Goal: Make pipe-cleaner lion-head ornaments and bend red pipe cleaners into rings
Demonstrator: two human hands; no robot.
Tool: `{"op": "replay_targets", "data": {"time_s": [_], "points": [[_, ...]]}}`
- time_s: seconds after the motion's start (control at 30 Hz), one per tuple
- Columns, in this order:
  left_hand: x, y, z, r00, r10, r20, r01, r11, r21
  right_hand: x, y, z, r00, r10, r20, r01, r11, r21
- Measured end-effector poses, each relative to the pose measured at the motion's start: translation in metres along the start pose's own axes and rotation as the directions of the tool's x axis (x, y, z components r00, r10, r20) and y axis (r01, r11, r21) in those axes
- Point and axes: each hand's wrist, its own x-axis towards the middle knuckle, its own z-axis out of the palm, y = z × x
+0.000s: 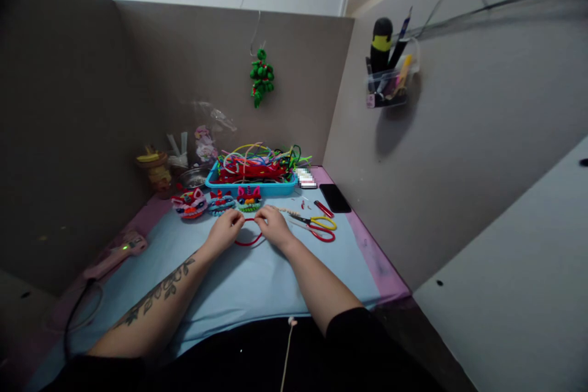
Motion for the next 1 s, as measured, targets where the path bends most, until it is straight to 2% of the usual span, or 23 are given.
{"op": "replay_targets", "data": {"time_s": [0.13, 0.23, 0.37, 0.57, 0.8, 1.0], "points": [[0.002, -0.007, 0.006, 0.992, -0.085, 0.092, 0.090, 0.995, -0.053, 0.000, 0.000, -0.003, 0.997, -0.077, -0.005, 0.076, 0.989, -0.131], [0.003, -0.009, 0.004, 0.989, -0.084, 0.124, 0.094, 0.993, -0.073, 0.000, -0.001, -0.001, 0.995, -0.095, -0.016, 0.091, 0.980, -0.177], [0.004, -0.005, -0.004, 0.997, 0.006, 0.078, -0.002, 0.999, -0.043, 0.000, 0.002, 0.003, 0.996, -0.077, -0.038, 0.070, 0.985, -0.156], [0.002, 0.000, -0.011, 0.986, 0.163, 0.045, -0.168, 0.974, 0.150, 0.001, 0.003, 0.010, 0.999, -0.023, -0.044, 0.019, 0.996, -0.088], [-0.001, -0.002, -0.006, 0.976, 0.208, 0.064, -0.217, 0.919, 0.329, -0.001, -0.001, 0.013, 0.999, -0.041, -0.011, 0.040, 0.995, -0.086], [-0.007, 0.006, -0.005, 0.964, 0.231, 0.131, -0.264, 0.884, 0.385, -0.001, 0.001, 0.014, 0.999, -0.035, 0.034, 0.039, 0.991, -0.129]]}}
